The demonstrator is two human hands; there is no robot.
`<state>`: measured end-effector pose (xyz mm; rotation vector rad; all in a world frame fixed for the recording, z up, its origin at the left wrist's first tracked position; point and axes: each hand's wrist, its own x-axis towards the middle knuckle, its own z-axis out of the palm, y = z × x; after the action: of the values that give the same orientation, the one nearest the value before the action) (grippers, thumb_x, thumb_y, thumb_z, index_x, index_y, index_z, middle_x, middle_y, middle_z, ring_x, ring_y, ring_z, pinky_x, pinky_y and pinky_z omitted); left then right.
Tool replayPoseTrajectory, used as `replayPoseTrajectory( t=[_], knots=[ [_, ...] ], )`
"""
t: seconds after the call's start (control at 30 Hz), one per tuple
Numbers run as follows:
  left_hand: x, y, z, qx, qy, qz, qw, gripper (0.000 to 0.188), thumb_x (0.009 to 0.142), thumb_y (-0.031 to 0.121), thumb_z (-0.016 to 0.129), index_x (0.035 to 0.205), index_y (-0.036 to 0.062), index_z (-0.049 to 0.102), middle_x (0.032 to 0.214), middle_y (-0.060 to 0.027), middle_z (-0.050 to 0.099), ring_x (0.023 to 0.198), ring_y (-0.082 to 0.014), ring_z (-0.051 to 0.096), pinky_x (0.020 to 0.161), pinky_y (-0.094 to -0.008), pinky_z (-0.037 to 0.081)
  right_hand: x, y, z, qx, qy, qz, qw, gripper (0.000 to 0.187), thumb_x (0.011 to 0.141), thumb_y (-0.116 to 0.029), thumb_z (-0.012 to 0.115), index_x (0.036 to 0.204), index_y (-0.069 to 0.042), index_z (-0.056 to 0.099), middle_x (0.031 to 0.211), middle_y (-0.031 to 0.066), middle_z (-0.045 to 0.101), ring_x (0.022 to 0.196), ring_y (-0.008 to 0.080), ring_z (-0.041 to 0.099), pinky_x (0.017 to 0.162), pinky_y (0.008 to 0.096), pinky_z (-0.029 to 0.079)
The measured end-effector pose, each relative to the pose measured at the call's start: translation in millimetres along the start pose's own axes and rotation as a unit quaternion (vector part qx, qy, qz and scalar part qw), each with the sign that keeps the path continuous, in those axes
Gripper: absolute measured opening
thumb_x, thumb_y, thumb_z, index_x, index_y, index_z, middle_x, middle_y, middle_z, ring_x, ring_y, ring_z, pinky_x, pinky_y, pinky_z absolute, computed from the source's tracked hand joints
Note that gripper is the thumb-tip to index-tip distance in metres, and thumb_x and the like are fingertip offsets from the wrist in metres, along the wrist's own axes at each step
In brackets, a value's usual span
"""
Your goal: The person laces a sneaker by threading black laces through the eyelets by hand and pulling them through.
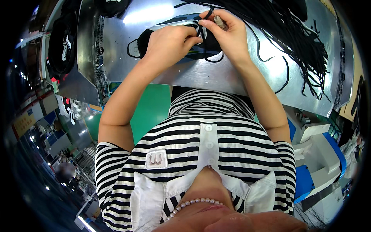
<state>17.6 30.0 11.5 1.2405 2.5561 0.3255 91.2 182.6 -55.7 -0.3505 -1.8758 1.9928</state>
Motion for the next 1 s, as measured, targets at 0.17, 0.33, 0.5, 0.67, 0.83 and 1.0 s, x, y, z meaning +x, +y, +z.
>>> replayPoseTrajectory(
  t=[0.17, 0.33, 0.5, 0.67, 0.83, 1.0],
  knots=[
    [4.9, -6.7, 5.2, -0.046, -0.006, -0.045, 0.998, 0.029, 0.087, 0.038, 0.071, 0.089, 0.0099, 0.073, 0.066, -0.008, 0.064, 0.057, -0.0233, 0.059, 0.057, -0.0339, 0.045, -14.6, 0.7, -15.3, -0.134, 0.024, -0.034, 0.99, 0.034, 0.09, -0.023, 0.07, 0.111, 0.001, 0.056, 0.085, 0.0147, 0.07, 0.08, 0.026, 0.07, 0.071, 0.0335, 0.053],
    [6.6, -11.8, 16.8, -0.046, 0.041, -0.022, 0.998, 0.031, 0.089, 0.039, 0.069, 0.088, 0.0088, 0.073, 0.061, -0.0067, 0.06, 0.053, -0.0199, 0.055, 0.054, -0.0323, 0.042, -55.9, -8.9, -21.8, -0.168, -0.075, -0.007, 0.983, 0.02, 0.09, -0.015, 0.068, 0.1, -0.002, 0.057, 0.077, 0.0122, 0.071, 0.069, 0.0282, 0.07, 0.064, 0.036, 0.053],
    [6.8, -11.0, 16.0, -0.061, 0.03, -0.028, 0.997, 0.031, 0.089, 0.038, 0.069, 0.085, 0.0079, 0.072, 0.058, -0.0053, 0.056, 0.051, -0.0177, 0.05, 0.052, -0.0321, 0.039, -51.4, -7.6, -22.3, -0.208, -0.087, -0.036, 0.974, 0.015, 0.087, -0.013, 0.068, 0.094, -0.003, 0.059, 0.073, 0.0119, 0.069, 0.065, 0.0302, 0.067, 0.06, 0.0377, 0.051],
    [7.5, -10.2, 15.4, -0.053, 0.029, -0.025, 0.998, 0.029, 0.088, 0.037, 0.069, 0.084, 0.008, 0.071, 0.058, -0.0049, 0.055, 0.05, -0.0174, 0.048, 0.051, -0.0322, 0.038, -45.5, -5.4, -21.7, -0.223, -0.1, -0.041, 0.969, 0.015, 0.087, -0.014, 0.068, 0.094, -0.004, 0.06, 0.07, 0.0113, 0.068, 0.063, 0.0302, 0.067, 0.059, 0.0388, 0.051],
    [6.0, -9.4, 17.7, -0.069, 0.036, -0.023, 0.997, 0.029, 0.088, 0.036, 0.07, 0.084, 0.008, 0.071, 0.058, -0.0055, 0.055, 0.05, -0.0184, 0.048, 0.051, -0.0334, 0.038, -45.0, -14.7, -24.1, -0.216, -0.104, -0.024, 0.97, 0.014, 0.087, -0.014, 0.069, 0.092, -0.004, 0.06, 0.068, 0.0107, 0.068, 0.063, 0.0297, 0.067, 0.06, 0.0381, 0.051],
    [6.5, -9.8, 18.4, -0.069, 0.037, -0.011, 0.997, 0.028, 0.088, 0.036, 0.07, 0.084, 0.0078, 0.07, 0.056, -0.0058, 0.052, 0.049, -0.0182, 0.046, 0.05, -0.0334, 0.037, -41.9, -11.9, -23.3, -0.208, -0.111, -0.027, 0.971, 0.013, 0.086, -0.013, 0.069, 0.091, -0.004, 0.06, 0.069, 0.0107, 0.069, 0.063, 0.0286, 0.068, 0.059, 0.0367, 0.051]
  ],
)
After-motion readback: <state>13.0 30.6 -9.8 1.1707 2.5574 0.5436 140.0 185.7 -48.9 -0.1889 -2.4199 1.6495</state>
